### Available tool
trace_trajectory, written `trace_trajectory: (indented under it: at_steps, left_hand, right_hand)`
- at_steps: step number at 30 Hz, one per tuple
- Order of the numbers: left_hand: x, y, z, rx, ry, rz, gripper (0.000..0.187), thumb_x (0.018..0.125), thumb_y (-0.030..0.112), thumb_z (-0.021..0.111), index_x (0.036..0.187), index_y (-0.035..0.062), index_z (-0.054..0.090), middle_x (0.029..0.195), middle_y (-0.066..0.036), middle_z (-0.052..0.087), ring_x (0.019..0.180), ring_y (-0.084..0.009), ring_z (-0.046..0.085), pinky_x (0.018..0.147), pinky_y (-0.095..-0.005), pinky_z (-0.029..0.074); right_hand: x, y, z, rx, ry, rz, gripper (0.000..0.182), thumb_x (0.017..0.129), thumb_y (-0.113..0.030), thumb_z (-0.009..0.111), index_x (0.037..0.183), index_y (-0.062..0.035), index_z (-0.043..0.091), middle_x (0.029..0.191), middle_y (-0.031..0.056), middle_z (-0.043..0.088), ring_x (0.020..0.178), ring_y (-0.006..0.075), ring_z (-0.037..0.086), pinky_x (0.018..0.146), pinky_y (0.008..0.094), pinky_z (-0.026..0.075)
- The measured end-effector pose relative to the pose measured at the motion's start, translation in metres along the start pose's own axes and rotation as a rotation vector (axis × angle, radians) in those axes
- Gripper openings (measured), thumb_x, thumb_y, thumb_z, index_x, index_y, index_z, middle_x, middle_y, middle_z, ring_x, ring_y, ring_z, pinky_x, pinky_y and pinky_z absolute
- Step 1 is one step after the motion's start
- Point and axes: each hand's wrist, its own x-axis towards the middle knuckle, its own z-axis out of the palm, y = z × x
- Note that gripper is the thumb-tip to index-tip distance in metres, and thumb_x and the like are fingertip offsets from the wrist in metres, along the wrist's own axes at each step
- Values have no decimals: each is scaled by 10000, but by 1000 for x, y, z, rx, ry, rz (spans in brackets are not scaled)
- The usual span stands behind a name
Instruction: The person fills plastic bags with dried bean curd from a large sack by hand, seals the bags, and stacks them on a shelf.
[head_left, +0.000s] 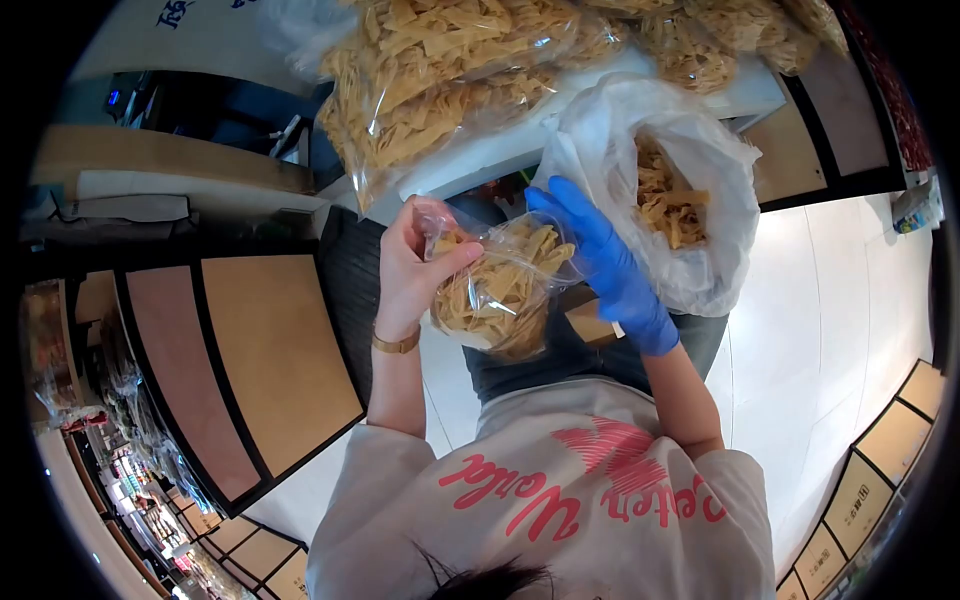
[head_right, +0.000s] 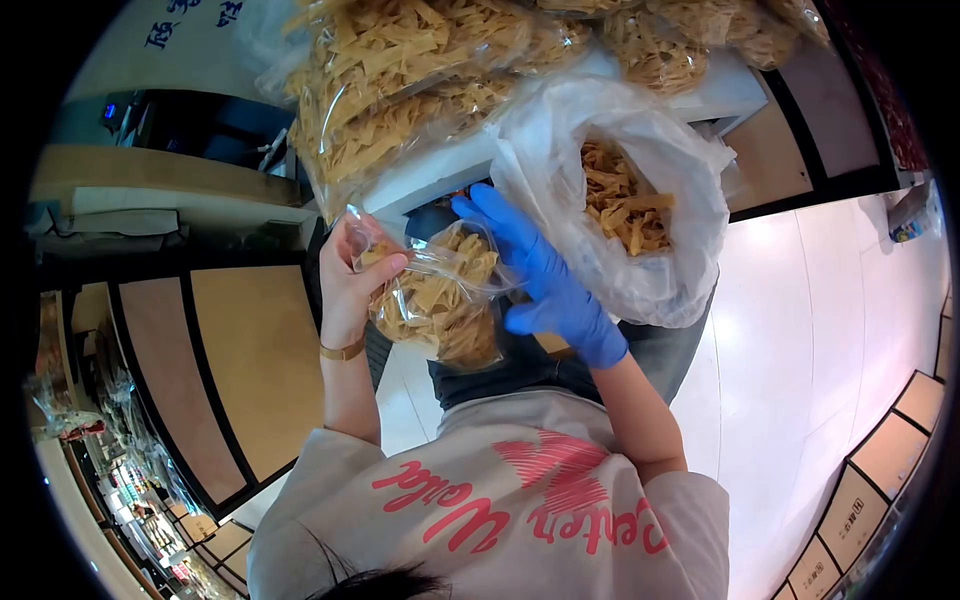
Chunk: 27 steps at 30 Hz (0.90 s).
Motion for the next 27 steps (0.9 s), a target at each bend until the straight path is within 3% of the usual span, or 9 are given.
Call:
trace_trajectory:
  at_steps: [7,8,13,15,16,17,20,25,27]
  left_hand:
    - [-24,1,24,-53,265,65,637,654,-23,767,1173,54,405,830,-39,538,808,-112,540,722,-226,435]
    - [-26,0,12,-110,145,61,888,636,39,806,1348,53,275,878,-70,569,856,-128,554,774,-245,431]
    - [-20,12,-36,-257,-308,65,1061,624,111,835,1440,53,159,1088,-141,602,969,-158,579,859,-288,447]
    - [-18,22,-40,30,-357,-151,913,655,75,805,1400,26,279,1151,-163,590,976,-147,587,831,-297,477]
    - [-22,21,-35,32,-260,-118,563,721,15,735,1234,-20,503,1098,-166,628,897,-129,616,788,-278,496]
    - [-24,19,-35,35,-259,-114,563,721,15,735,1234,-20,503,1098,-166,628,897,-129,616,788,-278,496]
    - [-28,4,-27,23,206,-134,67,813,-42,611,873,-52,641,894,-135,689,759,-122,637,728,-228,494]
    - [-36,-17,-16,-179,382,-12,102,787,-32,641,884,-19,612,871,-142,681,805,-159,651,753,-249,492]
    - [-37,-17,-29,-201,191,14,181,805,-42,611,982,-14,588,909,-137,678,786,-120,635,703,-216,482]
  right_hand:
    - [-2,20,6,-372,320,28,350,797,13,641,1143,-14,596,1138,125,611,1075,194,563,948,309,426]
    - [1,15,5,-425,271,105,262,812,-4,635,1074,-10,627,1058,109,643,992,174,598,893,296,458]
    - [12,2,6,-553,81,283,193,852,-66,613,1033,-12,649,974,75,680,867,119,637,788,267,502]
    - [15,1,10,-732,-69,432,221,891,-57,549,1093,4,617,1056,92,662,986,163,607,886,274,460]
    - [14,2,8,-730,-72,430,221,891,-57,549,1093,4,617,1056,92,662,986,163,607,886,274,460]
    - [13,4,2,-682,-72,384,222,897,-73,544,1089,10,617,1052,95,662,998,164,601,897,283,454]
    - [10,7,0,-553,-21,295,225,905,-91,534,1083,20,619,1040,100,662,1022,164,589,916,298,444]
    - [6,16,10,-368,320,297,197,872,-62,574,1045,8,640,939,57,668,888,100,595,824,250,471]
    - [9,16,11,-312,401,286,168,871,-63,580,1002,17,648,905,46,665,862,108,601,815,237,472]
